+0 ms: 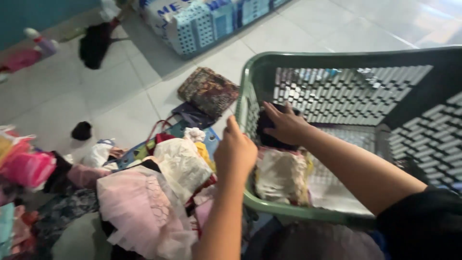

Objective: Sorting through a pile of clothes and placing them into a laundry basket.

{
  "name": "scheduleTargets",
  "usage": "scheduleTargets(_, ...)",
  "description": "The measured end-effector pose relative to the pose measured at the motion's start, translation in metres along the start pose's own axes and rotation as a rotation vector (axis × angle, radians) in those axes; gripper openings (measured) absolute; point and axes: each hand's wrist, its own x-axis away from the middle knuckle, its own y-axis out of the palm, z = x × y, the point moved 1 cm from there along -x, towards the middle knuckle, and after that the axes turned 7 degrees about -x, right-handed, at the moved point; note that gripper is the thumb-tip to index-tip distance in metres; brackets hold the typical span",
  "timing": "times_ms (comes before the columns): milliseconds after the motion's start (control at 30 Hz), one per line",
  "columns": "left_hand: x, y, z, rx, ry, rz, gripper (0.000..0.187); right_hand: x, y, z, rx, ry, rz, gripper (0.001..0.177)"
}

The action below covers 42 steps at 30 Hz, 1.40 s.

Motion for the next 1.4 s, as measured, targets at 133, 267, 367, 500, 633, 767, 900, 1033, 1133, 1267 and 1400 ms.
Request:
scheduleTargets(133,0.0,-0.002,0.002,0.018,0.01,-0.023,0.053,0.047,-0.036,-0.063,0.03,-0.077,0.071,0.098)
scheduleTargets(267,0.002,-0.006,0.001,0.056,0.009,0.079,0.053,0.134,-0.07,-0.131,0.053,-0.049,-0.085,0.096)
scheduleTargets(367,0.006,-0.009,-0.002,0.141,0.041,0.215,0.046,0.184,-0.058,-0.146,-0.137,-0.02,-0.036,0.085)
scheduleTargets(500,0.012,-0.013,-0.007,0.452,0.181,0.363,0.036,0.205,-0.028,-0.142,-0.424,-0.068,0.249,0.057)
scheduleTargets(633,0.024,0.017,-0.036,0.478,0.281,0.33,0.04,0.217,-0.026,-0.155,-0.478,-0.032,0.38,0.041)
scheduleTargets(767,0.053,0.029,-0.051,0.569,0.39,0.299,0.043,0.22,-0.028,-0.161,-0.523,0.001,0.478,0.029)
scheduleTargets(900,0.083,0.026,-0.049,0.707,0.342,0.248,0.044,0.225,-0.03,-0.165,-0.488,0.05,0.502,0.025)
scheduleTargets(1033,0.103,0.021,-0.041,0.744,0.256,0.212,0.047,0.223,-0.019,-0.159,-0.45,0.013,0.557,0.023)
scheduleTargets(1133,0.113,0.016,-0.038,0.887,0.201,0.136,0.047,0.225,-0.017,-0.16,-0.4,-0.044,0.611,0.02)
scheduleTargets(1267,0.117,0.012,-0.037,0.873,0.186,0.107,0.048,0.226,-0.014,-0.159,-0.356,-0.061,0.641,0.019)
scheduleTargets(1400,0.11,0.028,-0.046,0.905,0.241,0.138,0.046,0.23,-0.013,-0.161,-0.324,-0.082,0.682,0.017)
